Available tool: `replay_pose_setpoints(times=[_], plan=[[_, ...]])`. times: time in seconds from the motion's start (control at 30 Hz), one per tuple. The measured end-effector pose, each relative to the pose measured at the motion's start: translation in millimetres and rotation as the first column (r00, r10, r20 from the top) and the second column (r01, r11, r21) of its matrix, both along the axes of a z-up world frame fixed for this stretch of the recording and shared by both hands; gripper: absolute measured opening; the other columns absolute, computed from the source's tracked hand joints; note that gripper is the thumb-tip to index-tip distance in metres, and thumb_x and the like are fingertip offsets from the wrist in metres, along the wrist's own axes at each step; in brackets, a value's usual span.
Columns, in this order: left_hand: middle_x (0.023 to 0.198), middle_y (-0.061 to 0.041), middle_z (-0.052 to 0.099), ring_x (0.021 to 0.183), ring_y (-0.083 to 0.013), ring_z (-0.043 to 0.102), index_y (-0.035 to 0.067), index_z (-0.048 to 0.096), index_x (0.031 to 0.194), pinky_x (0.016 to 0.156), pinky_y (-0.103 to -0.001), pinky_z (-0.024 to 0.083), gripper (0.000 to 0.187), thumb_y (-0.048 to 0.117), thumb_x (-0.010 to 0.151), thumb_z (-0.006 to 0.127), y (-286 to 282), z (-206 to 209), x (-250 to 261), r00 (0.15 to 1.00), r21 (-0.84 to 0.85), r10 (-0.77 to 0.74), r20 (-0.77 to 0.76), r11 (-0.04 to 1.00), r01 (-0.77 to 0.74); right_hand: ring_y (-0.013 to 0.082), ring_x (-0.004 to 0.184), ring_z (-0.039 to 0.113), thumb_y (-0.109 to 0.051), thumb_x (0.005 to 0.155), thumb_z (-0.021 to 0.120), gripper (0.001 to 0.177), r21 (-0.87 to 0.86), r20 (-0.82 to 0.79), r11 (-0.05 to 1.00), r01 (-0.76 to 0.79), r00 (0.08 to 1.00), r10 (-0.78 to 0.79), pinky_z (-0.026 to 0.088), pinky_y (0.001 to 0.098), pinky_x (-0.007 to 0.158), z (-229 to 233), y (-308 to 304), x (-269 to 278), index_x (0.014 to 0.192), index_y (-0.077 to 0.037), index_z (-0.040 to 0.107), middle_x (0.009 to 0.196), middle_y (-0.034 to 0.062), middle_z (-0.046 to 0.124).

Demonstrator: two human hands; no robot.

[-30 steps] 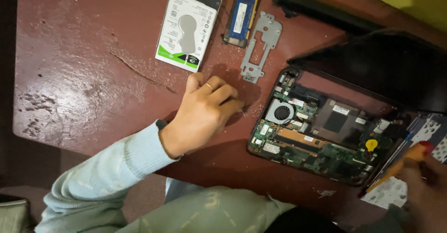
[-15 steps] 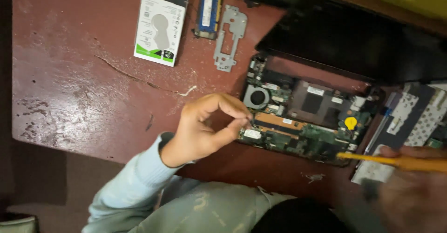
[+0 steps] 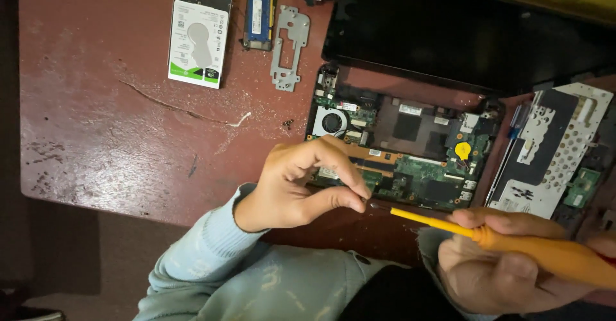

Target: Inspecting and manipulating internal laptop components using a screwdriver on a repair bench.

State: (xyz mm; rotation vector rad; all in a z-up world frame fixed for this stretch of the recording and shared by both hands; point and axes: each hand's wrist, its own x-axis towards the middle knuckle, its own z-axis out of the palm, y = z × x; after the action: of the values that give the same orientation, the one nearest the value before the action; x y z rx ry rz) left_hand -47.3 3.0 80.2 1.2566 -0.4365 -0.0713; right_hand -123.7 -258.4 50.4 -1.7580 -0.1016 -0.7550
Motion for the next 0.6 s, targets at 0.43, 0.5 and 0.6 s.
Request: replay_pose_setpoints(times=[0.43, 0.5, 0.6], plan=[[0.094, -0.005, 0.074, 0.093, -0.0176, 0.076, 0.013, 0.059, 0.098, 0.085, -0.028, 0.063, 0.023, 0.005, 0.091, 0.079, 0.8, -2.2, -1.6, 1.000, -0.028, 0.007, 0.022, 1.000, -0.007, 0.0328, 0.059, 0.056, -0.013, 0.109, 0.036, 0.049, -0.001, 0.007, 0.999, -0.052, 0.999, 0.052, 0.062, 0.0453, 0.063, 9.1, 15.0, 5.2, 0.158, -0.013, 0.028, 0.097, 0.0236, 0.048], [0.094, -0.005, 0.074, 0.092, -0.0179, 0.075, 0.013, 0.058, 0.098, 0.084, -0.028, 0.063, 0.022, 0.006, 0.091, 0.079, 1.6, -1.2, -1.0, 1.000, -0.030, 0.011, 0.027, 0.999, -0.010, 0.0329, 0.058, 0.056, -0.013, 0.109, 0.036, 0.051, -0.023, 0.007, 0.999, -0.047, 0.999, 0.047, 0.062, 0.0457, 0.061, 9.8, 16.3, 5.5, 0.159, -0.014, 0.027, 0.097, 0.0240, 0.048], [0.094, -0.004, 0.075, 0.092, -0.0177, 0.077, 0.014, 0.059, 0.097, 0.087, -0.029, 0.060, 0.018, 0.010, 0.094, 0.076, 3.6, -1.5, -1.0, 0.998, 0.007, 0.036, 0.053, 0.999, -0.036, 0.0251, 0.070, 0.065, -0.011, 0.111, 0.036, 0.032, -0.220, -0.066, 0.965, -0.141, 0.989, 0.130, 0.062, 0.0327, 0.065, 31.0, 10.4, 1.2, 0.141, -0.005, 0.031, 0.109, 0.0183, 0.048]])
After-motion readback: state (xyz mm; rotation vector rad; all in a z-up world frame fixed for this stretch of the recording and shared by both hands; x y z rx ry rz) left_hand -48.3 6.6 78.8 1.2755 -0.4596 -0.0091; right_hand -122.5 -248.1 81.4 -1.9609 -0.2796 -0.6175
